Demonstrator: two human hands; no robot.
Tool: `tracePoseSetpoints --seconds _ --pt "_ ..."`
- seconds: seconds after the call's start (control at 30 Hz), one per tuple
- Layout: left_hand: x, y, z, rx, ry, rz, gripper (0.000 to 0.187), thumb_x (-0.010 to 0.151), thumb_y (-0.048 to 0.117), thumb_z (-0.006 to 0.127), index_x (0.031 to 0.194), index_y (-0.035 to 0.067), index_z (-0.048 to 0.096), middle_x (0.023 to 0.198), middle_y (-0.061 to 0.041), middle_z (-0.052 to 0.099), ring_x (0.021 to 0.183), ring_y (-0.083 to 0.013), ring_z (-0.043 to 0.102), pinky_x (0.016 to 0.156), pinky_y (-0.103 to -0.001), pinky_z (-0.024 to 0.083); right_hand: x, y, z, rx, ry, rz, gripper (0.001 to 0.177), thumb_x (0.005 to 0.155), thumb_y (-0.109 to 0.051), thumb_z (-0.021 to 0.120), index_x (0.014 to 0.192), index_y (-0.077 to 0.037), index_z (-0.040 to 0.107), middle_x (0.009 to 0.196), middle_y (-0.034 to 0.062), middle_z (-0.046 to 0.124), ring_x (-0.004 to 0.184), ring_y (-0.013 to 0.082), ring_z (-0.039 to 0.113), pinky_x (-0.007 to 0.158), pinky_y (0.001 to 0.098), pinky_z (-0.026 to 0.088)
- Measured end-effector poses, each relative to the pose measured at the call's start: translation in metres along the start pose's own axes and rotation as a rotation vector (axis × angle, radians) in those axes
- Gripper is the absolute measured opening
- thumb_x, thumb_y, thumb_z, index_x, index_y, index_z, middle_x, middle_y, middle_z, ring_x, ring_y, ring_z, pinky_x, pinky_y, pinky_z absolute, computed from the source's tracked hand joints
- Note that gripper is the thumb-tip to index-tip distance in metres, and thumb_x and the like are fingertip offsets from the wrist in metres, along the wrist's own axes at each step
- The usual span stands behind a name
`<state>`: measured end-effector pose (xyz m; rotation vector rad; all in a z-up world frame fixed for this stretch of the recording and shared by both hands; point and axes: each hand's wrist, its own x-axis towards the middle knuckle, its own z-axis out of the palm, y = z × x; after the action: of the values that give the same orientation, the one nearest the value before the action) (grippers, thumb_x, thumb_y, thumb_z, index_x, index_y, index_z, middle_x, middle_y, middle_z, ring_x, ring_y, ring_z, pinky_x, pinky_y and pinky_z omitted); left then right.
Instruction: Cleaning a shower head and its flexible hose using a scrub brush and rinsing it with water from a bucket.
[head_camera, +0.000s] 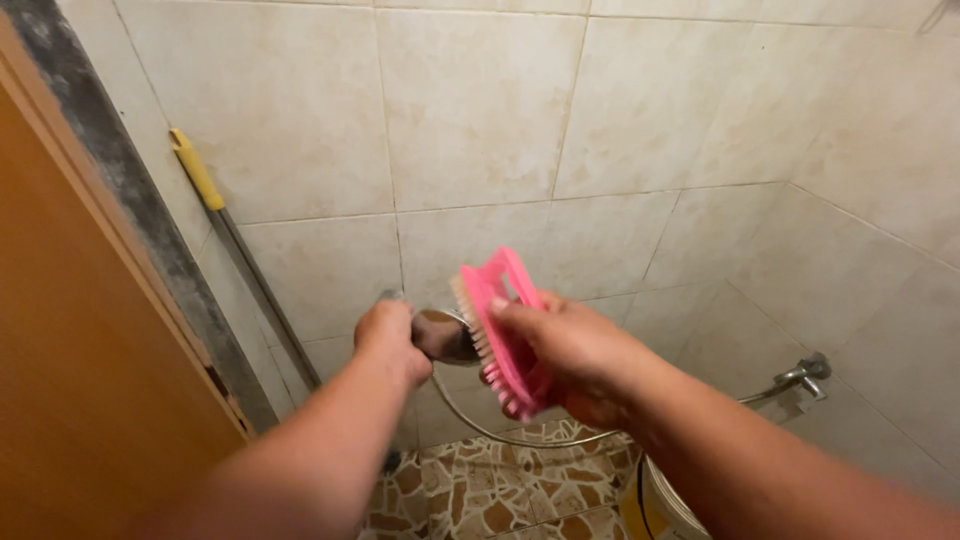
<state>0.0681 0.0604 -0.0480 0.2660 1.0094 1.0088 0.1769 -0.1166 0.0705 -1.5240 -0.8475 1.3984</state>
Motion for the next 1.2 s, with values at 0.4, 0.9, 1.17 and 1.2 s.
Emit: tracePoseSetpoints --seconds 0.4,0.9,1.17,1.2 --pt "0.014 0.070 0.070 -0.024 -0.441 -0.437 0.027 0.096 0.020 0.048 0.108 0.006 0.069 0.102 -0.014 0.072 0.085 -0.0301 0.073 0.074 -0.045 0.063 0.068 -0.044 -0.009 -0.239 0.249 -0.710 0.032 0.098 -0.032 0.066 0.100 -0.001 0.059 0.074 0.0112 0.064 0.053 0.0164 0.057 0.042 0.0334 0.047" --pt "-0.093 0.103 0.114 -0.058 -0.384 -0.338 0.056 0.100 0.032 0.027 0.128 -0.006 0.056 0.120 -0.027 0.064 0.108 -0.0398 0.067 0.090 -0.059 0.053 0.089 -0.070 -0.016 0.188 0.048 -0.702 0.027 0.099 -0.034 0.062 0.109 -0.009 0.062 0.084 0.0035 0.069 0.064 0.0123 0.064 0.052 0.0275 0.053" --pt "-0.105 0.099 0.140 0.069 -0.413 -0.200 0.080 0.099 0.057 0.019 0.142 -0.003 0.051 0.134 -0.028 0.058 0.120 -0.0418 0.058 0.104 -0.063 0.042 0.087 -0.063 -0.010 0.535 -0.060 -0.462 0.038 0.103 -0.044 0.045 0.113 -0.013 0.065 0.090 0.0031 0.072 0.072 0.0205 0.066 0.063 0.0430 0.056" --pt "-0.106 0.098 0.142 0.095 -0.416 -0.175 0.085 0.099 0.062 0.018 0.144 -0.002 0.050 0.137 -0.028 0.057 0.122 -0.0423 0.056 0.106 -0.064 0.040 0.087 -0.068 -0.010 0.577 -0.068 -0.451 0.040 0.103 -0.042 0.042 0.113 -0.011 0.066 0.092 0.0049 0.074 0.077 0.0223 0.069 0.069 0.0451 0.057"
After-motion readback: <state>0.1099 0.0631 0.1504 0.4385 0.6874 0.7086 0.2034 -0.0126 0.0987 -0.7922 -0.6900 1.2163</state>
